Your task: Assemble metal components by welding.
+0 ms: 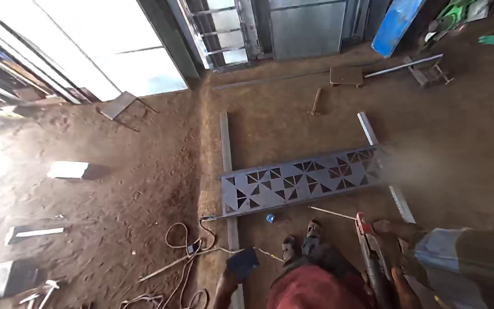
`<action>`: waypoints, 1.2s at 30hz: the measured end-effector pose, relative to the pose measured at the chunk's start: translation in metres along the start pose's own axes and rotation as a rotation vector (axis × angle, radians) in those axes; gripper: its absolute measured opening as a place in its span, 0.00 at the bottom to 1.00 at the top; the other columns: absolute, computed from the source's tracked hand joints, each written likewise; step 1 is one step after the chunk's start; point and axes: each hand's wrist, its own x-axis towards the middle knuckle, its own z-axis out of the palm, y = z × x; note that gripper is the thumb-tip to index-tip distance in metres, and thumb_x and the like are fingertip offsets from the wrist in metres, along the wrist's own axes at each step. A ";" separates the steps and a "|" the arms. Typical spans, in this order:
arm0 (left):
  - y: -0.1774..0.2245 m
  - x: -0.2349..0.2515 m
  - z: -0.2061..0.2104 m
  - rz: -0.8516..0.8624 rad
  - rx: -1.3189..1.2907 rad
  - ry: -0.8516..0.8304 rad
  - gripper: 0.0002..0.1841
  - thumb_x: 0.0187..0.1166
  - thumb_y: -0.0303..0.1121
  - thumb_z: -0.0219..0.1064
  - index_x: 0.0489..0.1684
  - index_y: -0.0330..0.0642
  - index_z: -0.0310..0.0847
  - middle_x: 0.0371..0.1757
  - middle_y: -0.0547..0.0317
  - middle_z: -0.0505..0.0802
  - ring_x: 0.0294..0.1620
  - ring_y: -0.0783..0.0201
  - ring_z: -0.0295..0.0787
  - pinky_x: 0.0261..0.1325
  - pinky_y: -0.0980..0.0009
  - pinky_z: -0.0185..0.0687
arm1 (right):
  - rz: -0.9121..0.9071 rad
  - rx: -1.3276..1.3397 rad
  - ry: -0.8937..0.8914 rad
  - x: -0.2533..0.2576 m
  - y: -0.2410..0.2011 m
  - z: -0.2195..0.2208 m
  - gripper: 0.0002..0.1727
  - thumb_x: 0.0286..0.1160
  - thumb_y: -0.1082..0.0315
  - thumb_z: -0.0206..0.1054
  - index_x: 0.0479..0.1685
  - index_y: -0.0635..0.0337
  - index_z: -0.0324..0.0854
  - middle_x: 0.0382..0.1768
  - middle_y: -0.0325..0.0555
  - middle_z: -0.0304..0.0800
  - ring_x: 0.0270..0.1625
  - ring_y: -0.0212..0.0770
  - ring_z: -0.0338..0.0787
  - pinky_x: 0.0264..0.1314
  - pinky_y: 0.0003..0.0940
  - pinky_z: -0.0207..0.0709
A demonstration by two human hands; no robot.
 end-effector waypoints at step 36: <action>0.340 -0.104 0.609 0.203 -0.035 -0.163 0.21 0.91 0.30 0.54 0.80 0.36 0.66 0.62 0.35 0.86 0.49 0.46 0.89 0.48 0.49 0.85 | -0.349 -0.376 0.720 0.031 -0.397 -0.393 0.65 0.57 0.56 0.79 0.89 0.69 0.30 0.53 0.51 0.83 0.46 0.37 0.93 0.49 0.40 0.92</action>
